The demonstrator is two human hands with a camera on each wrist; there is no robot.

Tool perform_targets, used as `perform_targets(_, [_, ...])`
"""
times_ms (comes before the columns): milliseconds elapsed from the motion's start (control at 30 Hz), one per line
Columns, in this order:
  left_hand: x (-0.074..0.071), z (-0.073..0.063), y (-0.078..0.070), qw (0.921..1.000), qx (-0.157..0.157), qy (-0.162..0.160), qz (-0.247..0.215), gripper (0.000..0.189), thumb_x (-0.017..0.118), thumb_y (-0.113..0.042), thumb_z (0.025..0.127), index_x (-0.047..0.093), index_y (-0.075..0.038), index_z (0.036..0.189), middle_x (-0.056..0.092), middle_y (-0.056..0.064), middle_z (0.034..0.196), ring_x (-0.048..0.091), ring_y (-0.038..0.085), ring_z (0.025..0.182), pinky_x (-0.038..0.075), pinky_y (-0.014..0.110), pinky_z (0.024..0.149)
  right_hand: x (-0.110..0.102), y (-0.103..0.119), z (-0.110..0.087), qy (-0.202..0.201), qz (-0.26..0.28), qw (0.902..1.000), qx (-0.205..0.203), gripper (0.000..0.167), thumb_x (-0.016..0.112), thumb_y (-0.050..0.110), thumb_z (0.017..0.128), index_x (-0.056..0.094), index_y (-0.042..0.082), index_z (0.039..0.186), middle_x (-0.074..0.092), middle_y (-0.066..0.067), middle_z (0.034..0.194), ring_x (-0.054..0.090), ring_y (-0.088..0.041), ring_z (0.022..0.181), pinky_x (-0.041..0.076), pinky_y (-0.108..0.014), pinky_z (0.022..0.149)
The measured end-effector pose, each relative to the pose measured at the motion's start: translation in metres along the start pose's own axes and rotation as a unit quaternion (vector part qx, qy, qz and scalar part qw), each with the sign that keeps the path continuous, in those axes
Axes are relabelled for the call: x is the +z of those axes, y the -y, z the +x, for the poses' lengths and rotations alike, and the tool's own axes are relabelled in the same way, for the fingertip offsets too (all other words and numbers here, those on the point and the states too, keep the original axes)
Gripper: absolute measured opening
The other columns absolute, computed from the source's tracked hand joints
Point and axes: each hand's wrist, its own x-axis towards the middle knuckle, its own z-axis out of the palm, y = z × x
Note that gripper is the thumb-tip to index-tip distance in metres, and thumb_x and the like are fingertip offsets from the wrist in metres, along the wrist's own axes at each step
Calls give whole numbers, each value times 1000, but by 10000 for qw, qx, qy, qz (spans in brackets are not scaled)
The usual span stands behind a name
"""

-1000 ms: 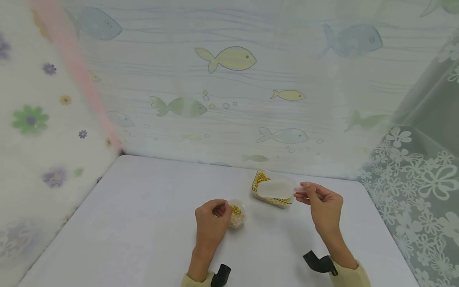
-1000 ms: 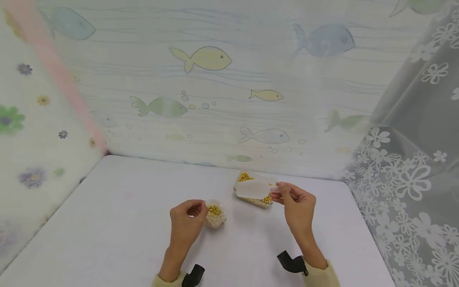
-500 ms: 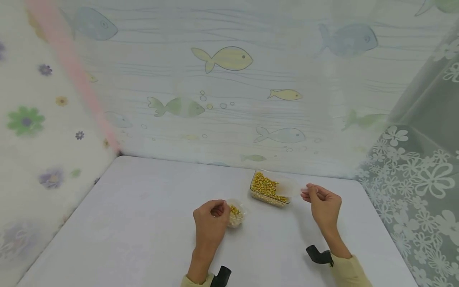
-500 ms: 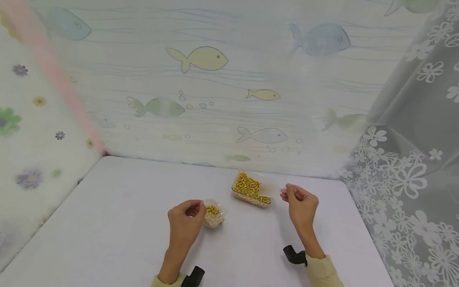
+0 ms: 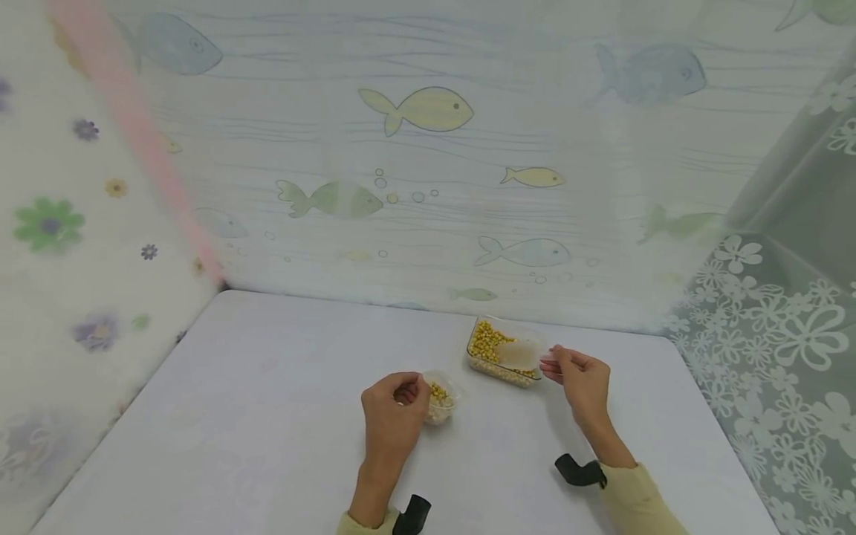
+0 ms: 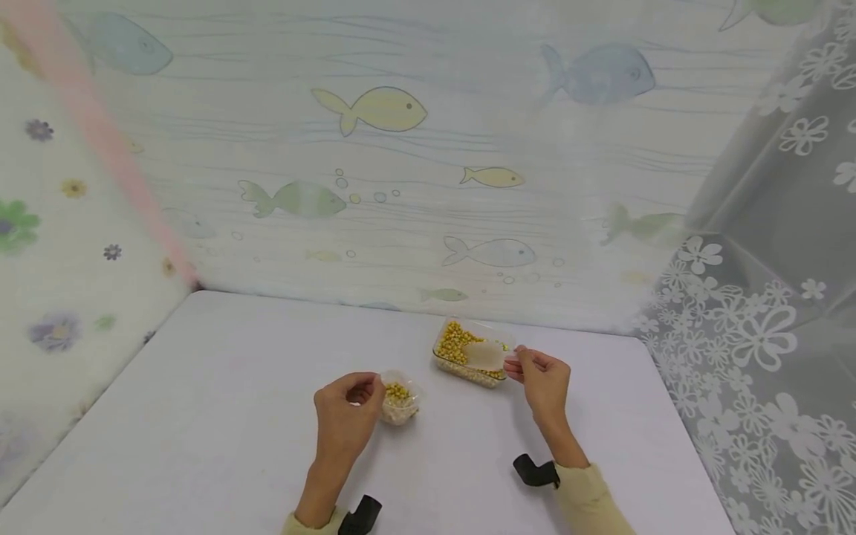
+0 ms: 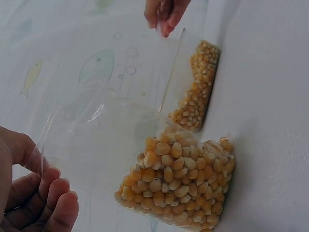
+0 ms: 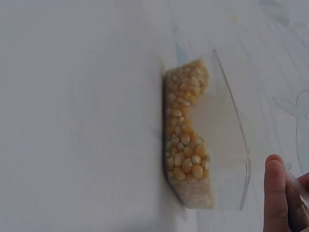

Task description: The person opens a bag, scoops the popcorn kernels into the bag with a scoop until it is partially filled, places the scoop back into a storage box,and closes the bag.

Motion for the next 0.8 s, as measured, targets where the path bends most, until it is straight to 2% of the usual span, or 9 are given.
perform_targets(133, [-1, 0, 1, 10000, 13, 18, -1, 8, 72, 7, 81, 76, 1, 83, 65, 0, 66, 58, 6, 58, 54, 23, 53, 1, -1, 2, 401, 124, 9968, 679, 44, 55, 15, 105, 52, -18, 135, 75, 6, 82, 74, -4, 78, 60, -22, 77])
perform_targets(233, [-1, 0, 0, 10000, -46, 59, -5, 7, 72, 6, 81, 76, 1, 83, 65, 1, 66, 58, 6, 58, 54, 23, 54, -1, -4, 3, 593, 395, 9925, 990, 48, 53, 16, 107, 46, -17, 141, 76, 7, 83, 74, -4, 81, 59, -21, 81])
perform_targets(367, [-1, -1, 0, 9999, -96, 96, -8, 6, 72, 7, 81, 76, 3, 84, 65, 1, 66, 58, 7, 58, 54, 24, 54, -7, -6, 3, 648, 858, 9866, 1228, 51, 50, 15, 107, 39, -17, 145, 76, 6, 82, 74, -5, 83, 58, -21, 83])
perform_targets(467, [-1, -1, 1, 9999, -63, 98, 6, 6, 72, 7, 81, 76, 3, 84, 65, 1, 66, 58, 6, 58, 54, 23, 54, -11, -5, 3, 572, 1183, 9809, 1437, 49, 50, 14, 107, 39, -15, 145, 76, 4, 81, 74, -6, 82, 58, -20, 85])
perform_targets(533, [-1, -1, 1, 10000, -13, 88, 20, 6, 72, 7, 81, 76, 2, 84, 65, 0, 66, 58, 6, 58, 53, 23, 54, -13, -4, 2, 517, 1436, 9753, 1596, 39, 50, 14, 107, 47, -10, 138, 76, 3, 80, 75, -6, 82, 57, -20, 86])
perform_targets(633, [-1, 0, 1, 9999, 66, 79, 12, 6, 72, 7, 81, 76, 2, 84, 65, 1, 66, 58, 6, 58, 53, 23, 53, -15, -2, 0, 503, 1823, 9643, 1855, 19, 50, 14, 107, 62, 1, 113, 76, 1, 80, 74, -7, 82, 57, -18, 86])
perform_targets(700, [-1, 0, 2, 9999, 101, 91, 2, 6, 72, 7, 81, 76, 3, 84, 66, 1, 66, 58, 6, 58, 53, 24, 53, -16, 0, -1, 542, 2114, 9543, 2042, 20, 50, 14, 107, 66, 7, 98, 76, -1, 80, 74, -7, 82, 57, -18, 86])
perform_targets(800, [-2, 1, 2, 9999, 112, 129, -5, 6, 72, 6, 82, 76, 3, 84, 66, 1, 67, 58, 6, 58, 53, 24, 54, -16, 0, -2, 589, 2563, 9366, 2317, 27, 49, 14, 107, 69, 10, 89, 77, -3, 81, 75, -9, 82, 57, -18, 85])
